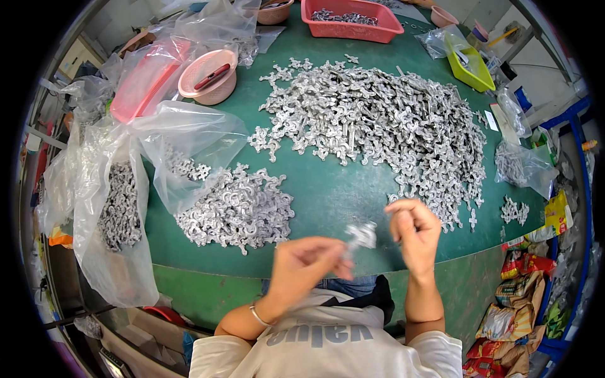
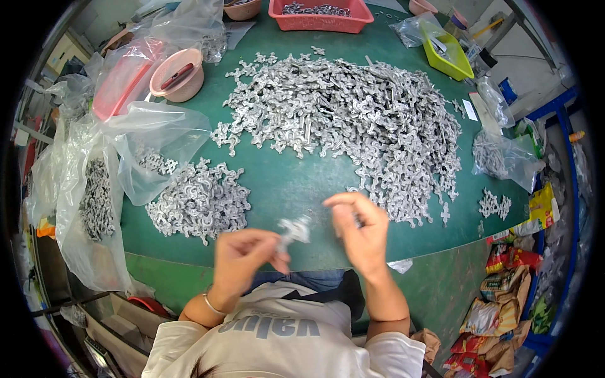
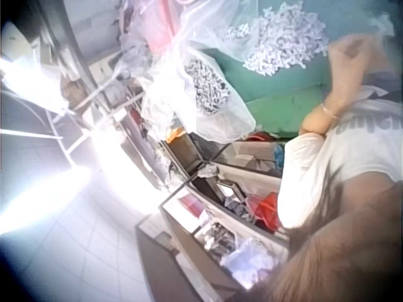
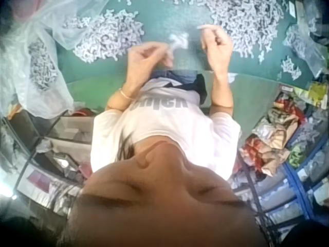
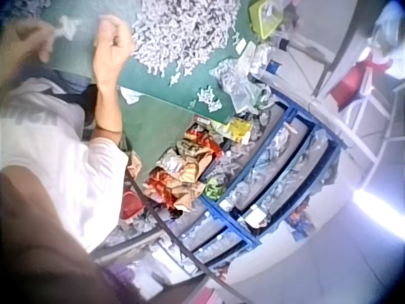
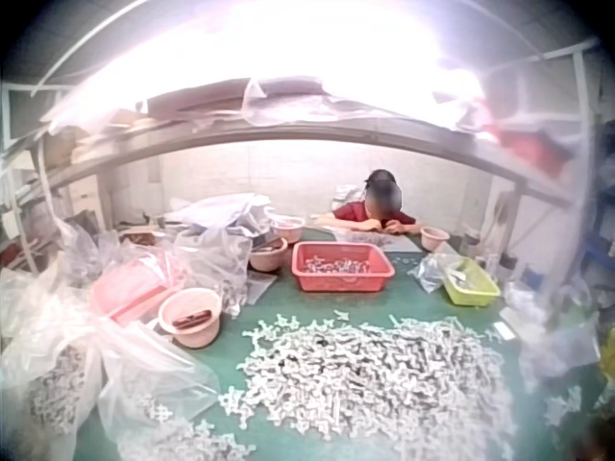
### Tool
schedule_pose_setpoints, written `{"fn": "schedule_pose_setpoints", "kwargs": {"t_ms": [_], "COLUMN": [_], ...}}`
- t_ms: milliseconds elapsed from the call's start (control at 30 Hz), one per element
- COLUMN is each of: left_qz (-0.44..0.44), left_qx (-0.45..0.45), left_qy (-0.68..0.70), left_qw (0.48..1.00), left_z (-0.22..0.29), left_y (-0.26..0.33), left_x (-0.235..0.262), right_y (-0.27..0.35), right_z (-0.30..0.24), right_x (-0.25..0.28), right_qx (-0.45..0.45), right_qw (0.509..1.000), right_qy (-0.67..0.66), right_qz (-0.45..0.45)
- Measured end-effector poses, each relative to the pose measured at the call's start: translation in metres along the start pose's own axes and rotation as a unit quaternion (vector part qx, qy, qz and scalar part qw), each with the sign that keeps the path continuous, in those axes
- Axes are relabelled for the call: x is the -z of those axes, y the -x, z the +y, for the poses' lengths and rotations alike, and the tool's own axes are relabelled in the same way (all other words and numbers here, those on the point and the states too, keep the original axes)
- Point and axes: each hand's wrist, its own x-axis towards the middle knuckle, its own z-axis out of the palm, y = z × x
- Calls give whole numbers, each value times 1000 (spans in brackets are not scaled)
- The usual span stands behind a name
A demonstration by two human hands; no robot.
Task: The person picks up small silver cross-shaped metal pieces one by one from a large pile, checks them by turning them over, and places them into plastic bags.
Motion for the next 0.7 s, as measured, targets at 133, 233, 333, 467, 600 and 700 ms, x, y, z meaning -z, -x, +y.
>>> {"fn": "schedule_pose_setpoints", "kwargs": {"t_ms": [133, 233, 333, 467, 600, 700], "left_qz": [231, 394, 415, 424, 372, 166], "left_qx": [-201, -182, -157, -139, -242, -243], "left_qy": [-262, -373, -494, -494, -439, -388], "left_qw": [915, 820, 748, 746, 781, 873], "left_z": [11, 23, 30, 33, 26, 11], "left_y": [-7, -11, -9, -4, -5, -4], "left_x": [49, 91, 115, 120, 89, 47], "right_y": [-17, -17, -13, -13, -11, -7], "right_z": [27, 36, 54, 57, 59, 49], "right_x": [35, 42, 36, 33, 34, 14], "right_qx": [-19, -29, -34, -18, -27, -247], "right_qw": [968, 900, 847, 850, 946, 961], "right_qy": [236, 434, 530, 526, 324, -113], "right_qz": [76, 19, -1, 0, -5, -44]}}
